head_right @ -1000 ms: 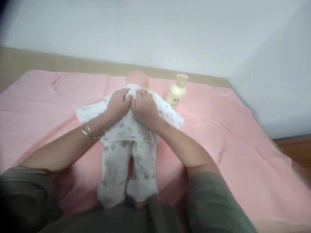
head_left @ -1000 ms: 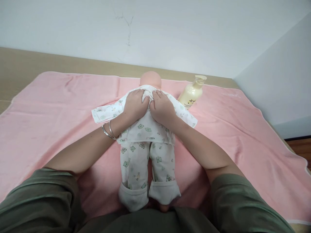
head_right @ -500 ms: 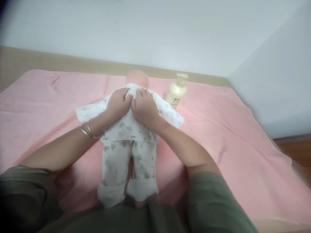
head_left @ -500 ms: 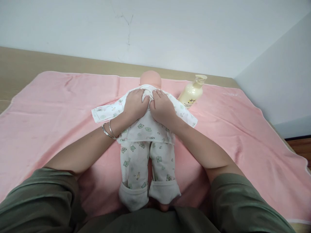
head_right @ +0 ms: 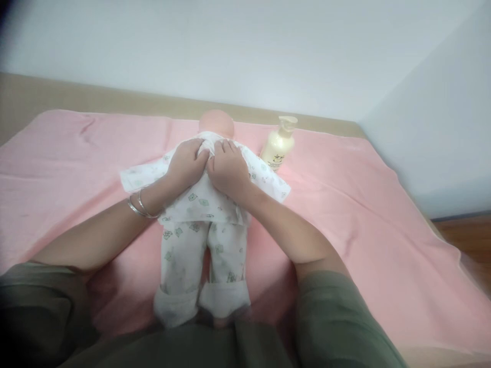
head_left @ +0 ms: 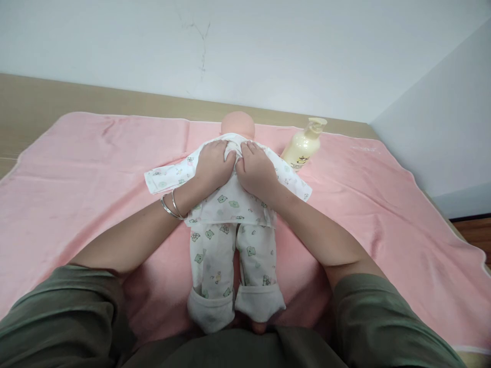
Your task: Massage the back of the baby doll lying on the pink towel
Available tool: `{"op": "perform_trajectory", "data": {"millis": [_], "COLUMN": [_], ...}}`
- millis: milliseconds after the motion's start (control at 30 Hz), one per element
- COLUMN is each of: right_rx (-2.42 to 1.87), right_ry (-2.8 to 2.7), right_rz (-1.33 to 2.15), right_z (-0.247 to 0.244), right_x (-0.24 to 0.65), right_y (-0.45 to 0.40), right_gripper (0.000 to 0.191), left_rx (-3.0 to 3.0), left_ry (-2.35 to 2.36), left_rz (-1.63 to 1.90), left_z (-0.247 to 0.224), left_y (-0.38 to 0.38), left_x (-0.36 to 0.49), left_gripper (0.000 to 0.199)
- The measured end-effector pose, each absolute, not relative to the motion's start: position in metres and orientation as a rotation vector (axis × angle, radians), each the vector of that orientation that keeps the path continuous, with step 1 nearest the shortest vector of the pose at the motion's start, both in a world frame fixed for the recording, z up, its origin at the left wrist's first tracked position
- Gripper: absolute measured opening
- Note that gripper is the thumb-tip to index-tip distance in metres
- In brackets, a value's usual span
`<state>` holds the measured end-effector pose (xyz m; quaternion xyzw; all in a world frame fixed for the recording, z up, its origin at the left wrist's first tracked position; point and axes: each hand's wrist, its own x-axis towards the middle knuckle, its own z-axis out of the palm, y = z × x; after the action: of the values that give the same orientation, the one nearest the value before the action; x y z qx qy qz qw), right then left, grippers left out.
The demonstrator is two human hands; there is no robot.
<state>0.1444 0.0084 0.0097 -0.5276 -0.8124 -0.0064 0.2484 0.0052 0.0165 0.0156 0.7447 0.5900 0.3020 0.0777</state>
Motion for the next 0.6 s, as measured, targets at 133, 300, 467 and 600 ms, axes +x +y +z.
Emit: {"op": "perform_trajectory", "data": {"millis": [133,300,467,600], "right_rx": [-1.461,-1.481,-1.429,-1.431], "right_ry": [-2.207,-2.266,-2.405,-2.437], "right_rz": [0.031,0.118,0.129,0.054], "right_z": [0.011,0.015,0.023,0.026], "right_x": [0.144,0.150,0.160,0.159], "right_y": [0.011,0.021,0.027,0.024], "right_gripper": [0.046,0.057,0.058,0.053], "left_rx": [2.230,2.250,2.305,2.215], "left_ry": [1.763,1.822,1.866,1.871], "left_rz": [0.899,0.816,0.654,0.645], "left_z": [0.016,0.023,0.036,0.038], "left_y": [0.017,0.005,-0.013,-0.011], "left_x": [0.006,0.009,0.013,0.013], "left_gripper": [0.028,0.027,0.020,0.016]}}
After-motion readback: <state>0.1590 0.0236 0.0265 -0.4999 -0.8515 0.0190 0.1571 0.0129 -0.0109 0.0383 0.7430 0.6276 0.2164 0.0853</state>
